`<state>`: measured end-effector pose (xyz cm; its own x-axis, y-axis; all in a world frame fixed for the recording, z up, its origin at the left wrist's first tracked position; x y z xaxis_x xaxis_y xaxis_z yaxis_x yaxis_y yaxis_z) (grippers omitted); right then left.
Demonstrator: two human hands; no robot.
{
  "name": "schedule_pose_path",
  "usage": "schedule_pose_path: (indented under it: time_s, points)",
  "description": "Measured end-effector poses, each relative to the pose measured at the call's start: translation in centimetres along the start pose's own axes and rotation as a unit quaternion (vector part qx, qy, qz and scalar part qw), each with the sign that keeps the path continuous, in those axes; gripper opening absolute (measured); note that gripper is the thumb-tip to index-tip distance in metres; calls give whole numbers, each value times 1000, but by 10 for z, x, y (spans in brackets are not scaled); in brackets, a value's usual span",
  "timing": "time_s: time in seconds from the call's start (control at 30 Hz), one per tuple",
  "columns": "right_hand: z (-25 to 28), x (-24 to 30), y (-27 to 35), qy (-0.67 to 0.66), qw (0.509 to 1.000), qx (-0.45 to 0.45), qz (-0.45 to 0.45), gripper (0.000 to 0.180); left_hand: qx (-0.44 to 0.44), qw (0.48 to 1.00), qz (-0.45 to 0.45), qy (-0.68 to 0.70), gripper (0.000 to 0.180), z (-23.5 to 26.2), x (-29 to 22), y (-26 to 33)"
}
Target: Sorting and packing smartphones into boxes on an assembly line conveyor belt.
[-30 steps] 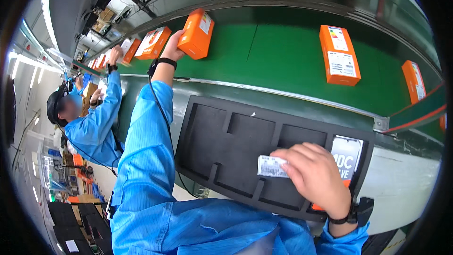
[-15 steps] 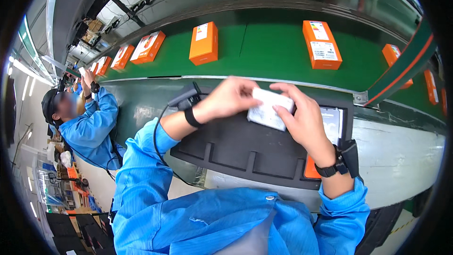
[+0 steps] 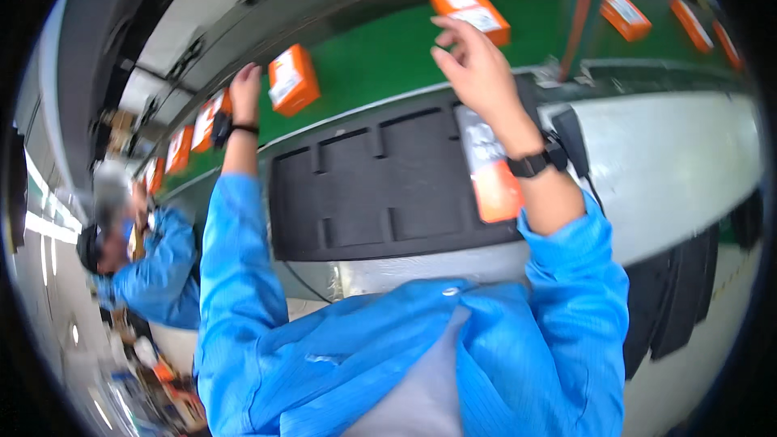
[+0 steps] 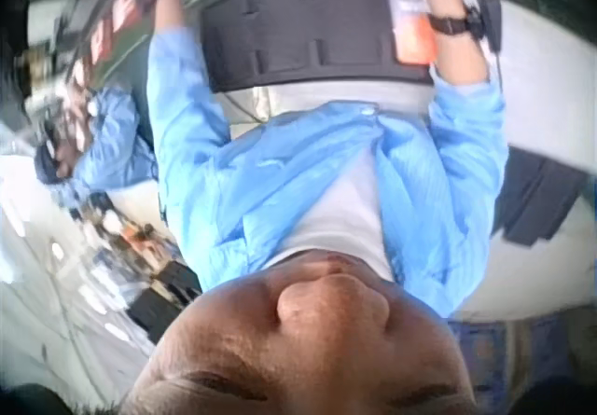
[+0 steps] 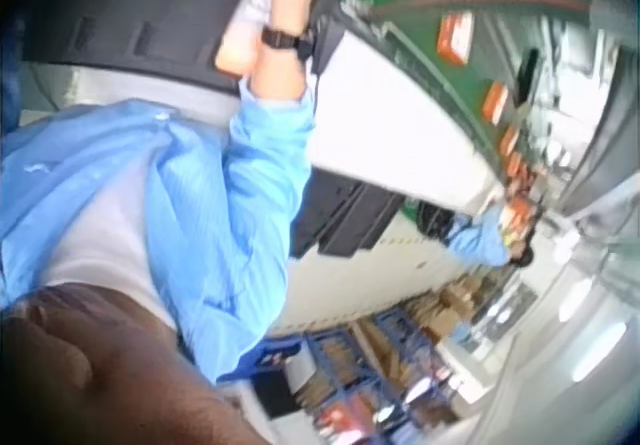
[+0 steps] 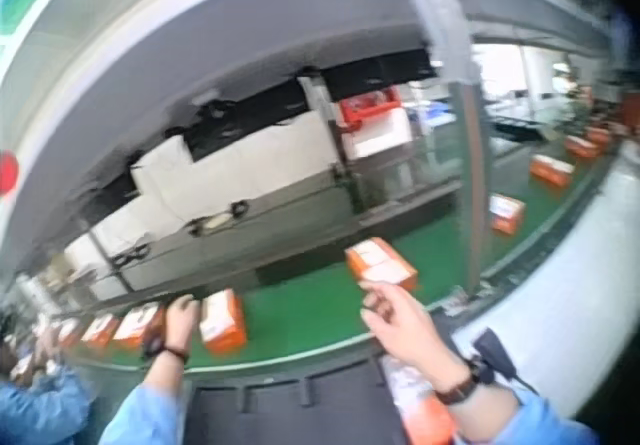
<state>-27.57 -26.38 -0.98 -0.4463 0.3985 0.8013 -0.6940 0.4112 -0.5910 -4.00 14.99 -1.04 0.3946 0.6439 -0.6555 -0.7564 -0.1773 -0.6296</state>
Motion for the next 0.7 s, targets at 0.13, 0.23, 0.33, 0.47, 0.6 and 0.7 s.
schedule_pose_path:
  time_s: [0.13,0.23,0.33,0.47,0.6,0.7]
  points:
    - [49,4,-26,-77,986,-150,-6,23,363,792,249,424,38,-1,-210,164]
    - [70,20,-42,-98,966,-234,44,14,511,696,334,379,54,4,-295,255]
    - [105,5,-37,-142,970,-197,-11,14,502,641,410,411,49,-41,-330,300]
    - [153,-3,-4,-137,969,-200,-41,15,495,611,453,420,41,-78,-341,311]
    - [197,-16,20,-141,958,-232,-96,13,518,664,368,395,32,-120,-346,327]
    - [209,-23,28,-97,970,-212,-65,11,524,665,347,403,29,-133,-343,335]
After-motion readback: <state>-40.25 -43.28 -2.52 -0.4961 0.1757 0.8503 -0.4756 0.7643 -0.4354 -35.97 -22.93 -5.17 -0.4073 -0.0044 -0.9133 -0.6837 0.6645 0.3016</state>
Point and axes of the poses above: each hand's wrist, its own y-axis away from the middle knuckle, its own z-axis out of the back of the hand, x = y × z, the point moved 2 cm from there along -y, towards the middle knuckle, and after that the axes turned 10 degrees about -x, right-handed, at the moved point
